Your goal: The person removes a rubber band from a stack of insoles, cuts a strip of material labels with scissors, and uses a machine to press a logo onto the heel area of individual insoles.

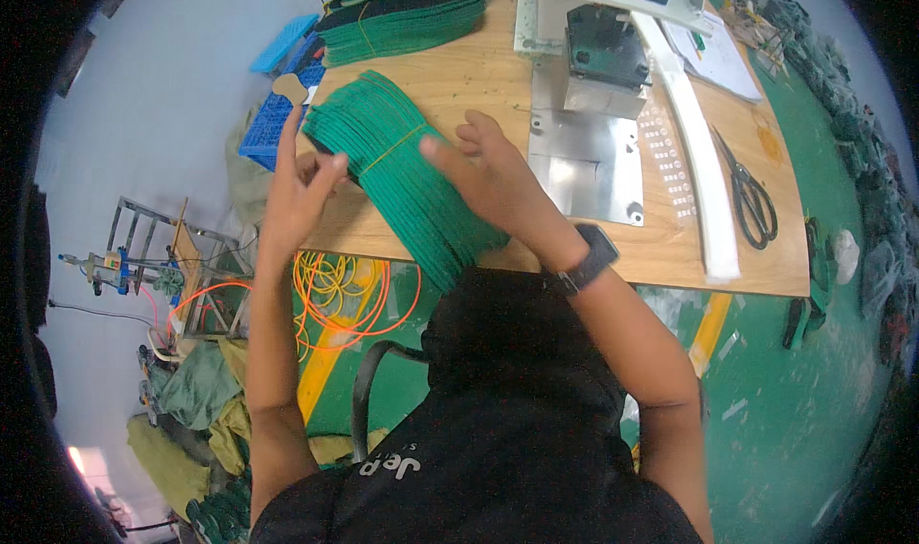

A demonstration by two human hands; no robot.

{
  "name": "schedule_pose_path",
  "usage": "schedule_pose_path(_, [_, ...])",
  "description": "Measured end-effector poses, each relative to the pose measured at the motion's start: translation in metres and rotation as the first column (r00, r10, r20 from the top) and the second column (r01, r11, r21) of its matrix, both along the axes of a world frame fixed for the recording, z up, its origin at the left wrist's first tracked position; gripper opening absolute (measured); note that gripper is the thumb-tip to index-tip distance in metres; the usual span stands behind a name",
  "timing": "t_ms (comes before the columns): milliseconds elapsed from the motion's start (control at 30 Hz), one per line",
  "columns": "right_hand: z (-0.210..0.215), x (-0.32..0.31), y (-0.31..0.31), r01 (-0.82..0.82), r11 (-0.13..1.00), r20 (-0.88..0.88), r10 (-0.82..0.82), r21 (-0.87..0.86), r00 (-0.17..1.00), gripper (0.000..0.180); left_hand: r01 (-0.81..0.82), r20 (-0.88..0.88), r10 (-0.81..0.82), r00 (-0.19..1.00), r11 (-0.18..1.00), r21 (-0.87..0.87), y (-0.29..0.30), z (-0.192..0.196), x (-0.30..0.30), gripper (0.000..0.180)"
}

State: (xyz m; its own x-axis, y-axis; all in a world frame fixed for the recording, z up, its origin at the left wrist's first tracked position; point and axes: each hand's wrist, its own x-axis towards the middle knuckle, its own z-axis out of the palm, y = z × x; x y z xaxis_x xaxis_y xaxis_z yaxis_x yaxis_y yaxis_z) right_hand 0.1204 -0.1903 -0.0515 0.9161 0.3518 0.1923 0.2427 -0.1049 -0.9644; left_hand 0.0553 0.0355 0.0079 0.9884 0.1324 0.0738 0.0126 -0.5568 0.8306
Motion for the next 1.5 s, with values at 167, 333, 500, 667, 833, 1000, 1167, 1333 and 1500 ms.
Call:
schedule_pose_path(167, [0.017, -0.04, -0.003, -0.244, 0.956, 0.18, 0.272, -0.161, 0.945, 0.076, 0.027, 0.229, 0.025, 0.973, 0.975, -0.22, -0.031, -0.03, -0.031, 0.099])
schedule_pose_path(333, [-0.005, -0.055, 0.021, -0.038, 0.962, 0.355, 0.136, -0.269, 0.925, 0.083, 0.045, 0.237, 0.008, 0.971, 0.976, -0.215, -0.035, -0.042, -0.021, 0.092])
schedule_pose_path(500, [-0.014, -0.051, 0.02, -0.027, 0.973, 0.356, 0.11, -0.23, 0.928, 0.084, 0.088, 0.276, -0.027, 0.961, 0.973, -0.211, -0.024, -0.047, -0.021, 0.081])
schedule_pose_path(667, [-0.017, -0.043, 0.015, -0.125, 0.982, 0.303, 0.164, -0.144, 0.939, 0.086, 0.148, 0.275, -0.072, 0.959, 0.952, -0.269, -0.015, -0.046, -0.022, 0.074])
schedule_pose_path(833, [-0.013, -0.042, 0.013, -0.151, 0.979, 0.356, 0.192, -0.139, 0.914, 0.08, 0.105, 0.219, -0.05, 0.974, 0.963, -0.25, -0.018, -0.039, -0.026, 0.07])
schedule_pose_path(1000, [-0.014, -0.038, 0.008, -0.169, 0.977, 0.324, 0.204, -0.133, 0.924, 0.071, 0.078, 0.179, -0.041, 0.983, 0.975, -0.206, -0.02, -0.037, -0.026, 0.066])
schedule_pose_path(1167, [0.005, -0.029, -0.01, -0.237, 0.955, 0.2, 0.271, -0.178, 0.942, 0.058, 0.122, 0.227, -0.09, 0.97, 0.984, -0.133, -0.008, -0.038, -0.023, 0.067])
schedule_pose_path(1333, [0.008, -0.032, 0.002, -0.144, 0.968, 0.273, 0.198, -0.206, 0.942, 0.054, 0.036, 0.084, -0.054, 0.995, 0.98, 0.197, -0.006, -0.019, -0.02, 0.068])
schedule_pose_path(1500, [-0.007, -0.035, 0.011, -0.018, 0.977, 0.386, 0.101, -0.212, 0.917, 0.051, -0.105, 0.075, 0.085, 0.994, 0.937, 0.332, -0.026, -0.018, -0.015, 0.068])
